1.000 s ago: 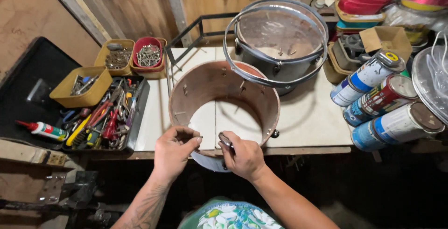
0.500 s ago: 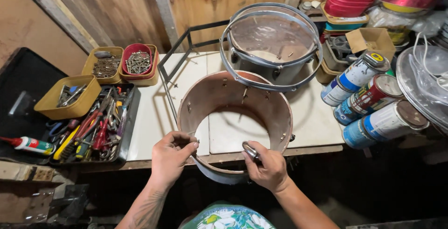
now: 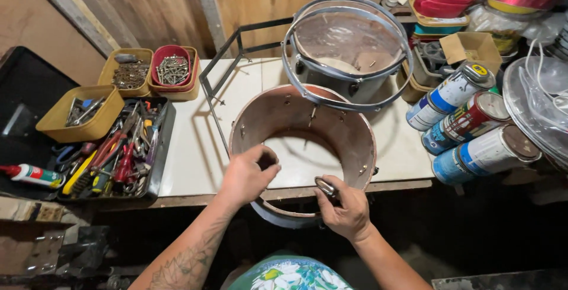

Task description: The person assembles small metal parts on a workbench. They select screws and nuts from containers, apply glue to a metal piece, and then screw the parts together by hand.

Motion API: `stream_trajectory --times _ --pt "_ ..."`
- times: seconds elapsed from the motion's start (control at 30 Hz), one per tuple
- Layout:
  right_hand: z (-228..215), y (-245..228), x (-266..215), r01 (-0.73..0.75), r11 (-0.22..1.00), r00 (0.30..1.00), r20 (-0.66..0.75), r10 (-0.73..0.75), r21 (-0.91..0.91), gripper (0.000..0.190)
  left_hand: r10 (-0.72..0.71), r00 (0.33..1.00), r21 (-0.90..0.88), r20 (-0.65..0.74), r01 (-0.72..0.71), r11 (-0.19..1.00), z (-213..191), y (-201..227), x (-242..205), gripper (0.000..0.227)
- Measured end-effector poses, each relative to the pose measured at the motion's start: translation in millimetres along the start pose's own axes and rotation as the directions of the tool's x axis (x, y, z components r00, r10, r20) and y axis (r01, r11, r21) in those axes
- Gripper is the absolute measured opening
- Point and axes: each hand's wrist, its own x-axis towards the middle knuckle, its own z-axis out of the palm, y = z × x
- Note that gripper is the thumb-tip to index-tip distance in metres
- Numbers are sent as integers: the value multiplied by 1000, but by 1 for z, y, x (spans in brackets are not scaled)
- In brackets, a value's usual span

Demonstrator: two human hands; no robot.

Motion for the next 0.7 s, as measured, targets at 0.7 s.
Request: stream_trajectory --times 0.7 --pt "-22 15 -23 10 1000 999 -38 -11 -16 30 -203 920 208 334 138 968 12 7 -8 23"
